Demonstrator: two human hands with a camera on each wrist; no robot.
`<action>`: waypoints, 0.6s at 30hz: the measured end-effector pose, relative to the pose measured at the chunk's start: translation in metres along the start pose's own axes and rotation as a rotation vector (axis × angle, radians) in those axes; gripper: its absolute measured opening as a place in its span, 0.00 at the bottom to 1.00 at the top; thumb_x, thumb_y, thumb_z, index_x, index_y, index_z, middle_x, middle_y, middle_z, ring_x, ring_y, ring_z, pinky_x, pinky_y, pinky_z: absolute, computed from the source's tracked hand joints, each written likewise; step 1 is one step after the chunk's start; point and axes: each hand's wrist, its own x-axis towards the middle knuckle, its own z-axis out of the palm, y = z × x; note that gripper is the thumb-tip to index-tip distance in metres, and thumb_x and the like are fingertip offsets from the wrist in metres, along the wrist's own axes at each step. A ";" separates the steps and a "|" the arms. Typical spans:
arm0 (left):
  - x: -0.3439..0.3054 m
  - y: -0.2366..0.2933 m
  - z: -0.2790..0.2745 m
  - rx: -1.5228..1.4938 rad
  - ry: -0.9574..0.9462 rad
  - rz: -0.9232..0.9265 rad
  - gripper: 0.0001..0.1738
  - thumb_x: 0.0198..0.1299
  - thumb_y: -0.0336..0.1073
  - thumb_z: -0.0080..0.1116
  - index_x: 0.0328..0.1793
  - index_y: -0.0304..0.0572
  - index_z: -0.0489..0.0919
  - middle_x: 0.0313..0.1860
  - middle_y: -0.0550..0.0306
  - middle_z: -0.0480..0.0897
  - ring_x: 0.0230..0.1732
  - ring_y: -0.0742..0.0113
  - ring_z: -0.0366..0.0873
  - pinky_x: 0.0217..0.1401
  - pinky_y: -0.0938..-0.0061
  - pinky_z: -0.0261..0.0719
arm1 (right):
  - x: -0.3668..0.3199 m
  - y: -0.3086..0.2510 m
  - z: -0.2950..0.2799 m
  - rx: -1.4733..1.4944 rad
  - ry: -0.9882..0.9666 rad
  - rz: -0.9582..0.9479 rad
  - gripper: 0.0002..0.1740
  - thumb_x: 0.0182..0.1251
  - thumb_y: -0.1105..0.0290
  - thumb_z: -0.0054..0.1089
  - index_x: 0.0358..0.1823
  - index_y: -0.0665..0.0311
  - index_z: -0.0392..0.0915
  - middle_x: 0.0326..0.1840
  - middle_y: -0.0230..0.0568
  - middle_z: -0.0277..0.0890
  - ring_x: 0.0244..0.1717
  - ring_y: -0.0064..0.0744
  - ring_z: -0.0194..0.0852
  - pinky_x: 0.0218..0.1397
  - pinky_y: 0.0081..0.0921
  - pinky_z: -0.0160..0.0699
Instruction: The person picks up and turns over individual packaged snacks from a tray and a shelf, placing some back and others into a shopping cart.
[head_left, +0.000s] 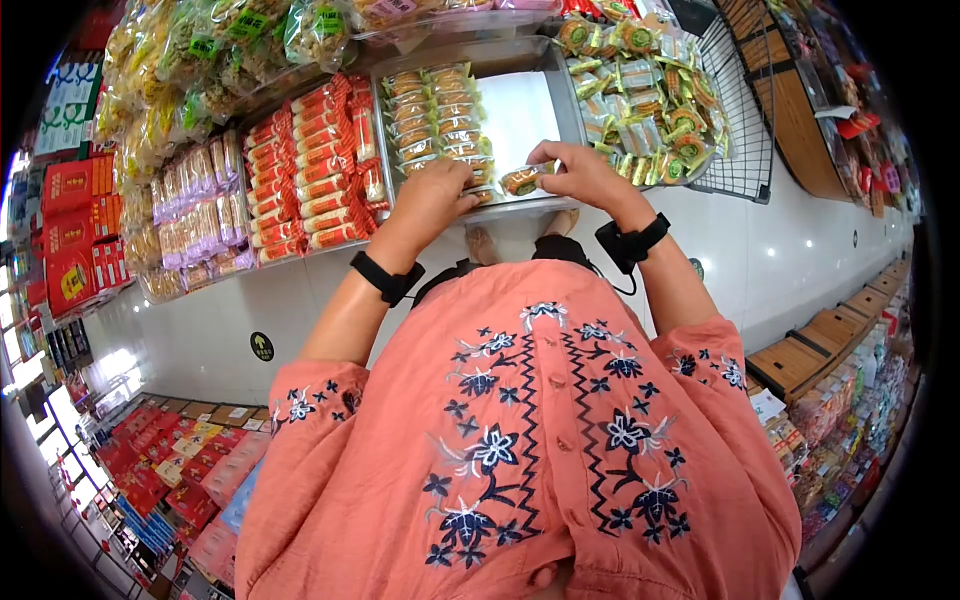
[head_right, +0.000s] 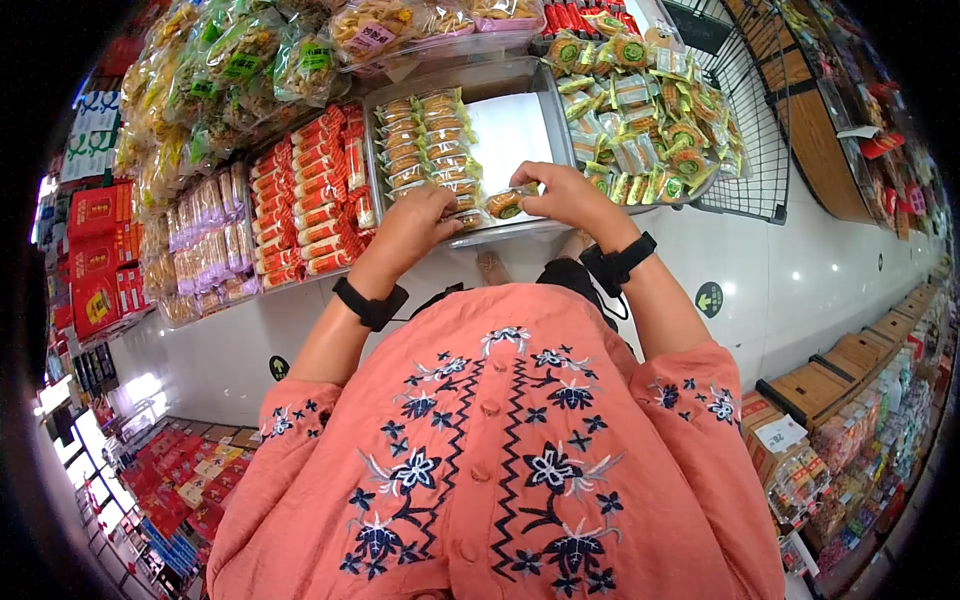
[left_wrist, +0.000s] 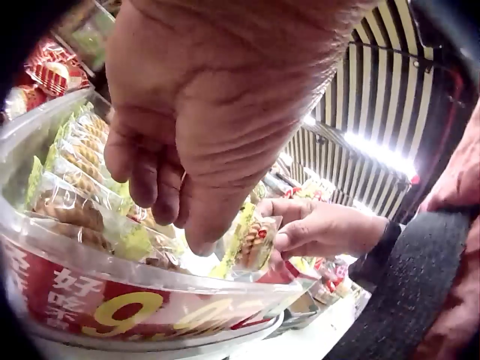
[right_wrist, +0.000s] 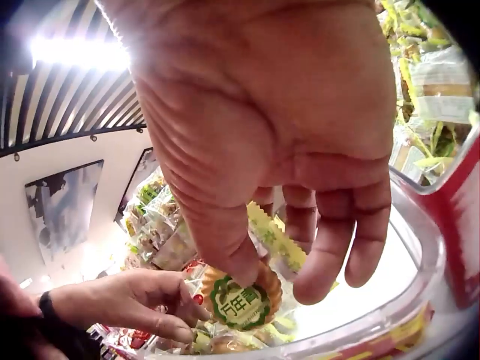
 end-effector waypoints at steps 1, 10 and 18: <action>0.001 0.001 0.002 0.029 0.010 0.029 0.16 0.57 0.37 0.70 0.48 0.40 0.79 0.42 0.47 0.82 0.47 0.44 0.80 0.50 0.55 0.78 | -0.001 0.001 0.000 -0.023 -0.029 0.026 0.18 0.61 0.70 0.63 0.53 0.62 0.80 0.44 0.36 0.84 0.38 0.24 0.76 0.41 0.25 0.75; 0.011 -0.010 0.022 0.198 0.050 0.196 0.19 0.47 0.33 0.73 0.43 0.40 0.77 0.38 0.47 0.81 0.45 0.47 0.79 0.47 0.56 0.77 | 0.000 0.012 0.011 -0.113 -0.088 -0.039 0.16 0.62 0.73 0.64 0.52 0.64 0.80 0.43 0.42 0.85 0.46 0.32 0.83 0.50 0.29 0.80; 0.013 -0.014 0.026 0.258 0.146 0.199 0.20 0.47 0.34 0.72 0.44 0.40 0.75 0.36 0.48 0.79 0.41 0.48 0.80 0.42 0.57 0.79 | 0.000 0.007 0.022 -0.139 -0.143 -0.019 0.15 0.62 0.71 0.64 0.51 0.63 0.81 0.43 0.45 0.86 0.46 0.41 0.85 0.51 0.33 0.82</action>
